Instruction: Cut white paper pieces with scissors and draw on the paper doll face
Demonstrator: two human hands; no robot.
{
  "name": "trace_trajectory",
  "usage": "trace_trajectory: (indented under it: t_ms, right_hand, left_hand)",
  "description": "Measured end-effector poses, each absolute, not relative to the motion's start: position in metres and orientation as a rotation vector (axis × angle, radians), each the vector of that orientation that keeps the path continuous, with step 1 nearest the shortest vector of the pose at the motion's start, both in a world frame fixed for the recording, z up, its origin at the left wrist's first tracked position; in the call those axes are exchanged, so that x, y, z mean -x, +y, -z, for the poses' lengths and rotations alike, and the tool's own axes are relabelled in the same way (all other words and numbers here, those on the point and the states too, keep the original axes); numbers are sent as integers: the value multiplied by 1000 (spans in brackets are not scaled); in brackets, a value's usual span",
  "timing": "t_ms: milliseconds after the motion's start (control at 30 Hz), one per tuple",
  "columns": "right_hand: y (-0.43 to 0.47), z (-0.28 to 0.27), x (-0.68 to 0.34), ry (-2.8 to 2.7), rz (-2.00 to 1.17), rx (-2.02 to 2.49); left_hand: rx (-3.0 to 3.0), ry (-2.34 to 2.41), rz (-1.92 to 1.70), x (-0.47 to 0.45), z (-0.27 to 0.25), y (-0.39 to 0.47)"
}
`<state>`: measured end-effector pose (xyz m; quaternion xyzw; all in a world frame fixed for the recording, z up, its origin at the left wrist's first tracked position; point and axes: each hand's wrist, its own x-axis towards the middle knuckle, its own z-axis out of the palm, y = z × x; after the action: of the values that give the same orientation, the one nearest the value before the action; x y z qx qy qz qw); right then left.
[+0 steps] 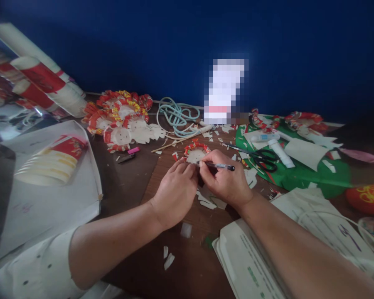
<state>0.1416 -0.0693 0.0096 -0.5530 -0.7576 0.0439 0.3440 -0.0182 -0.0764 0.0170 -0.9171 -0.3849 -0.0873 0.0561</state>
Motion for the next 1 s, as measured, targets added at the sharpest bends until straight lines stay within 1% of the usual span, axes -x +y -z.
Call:
trace_trajectory:
  t_ms: [833, 1000]
  right_hand:
    - [-69, -9, -142, -1951, -106, 1485]
    - [-71, -12, -142, -1877, -82, 1458]
  left_hand:
    - [2784, -1169, 272, 18, -18, -77]
    - [2794, -1165, 250, 18, -19, -76]
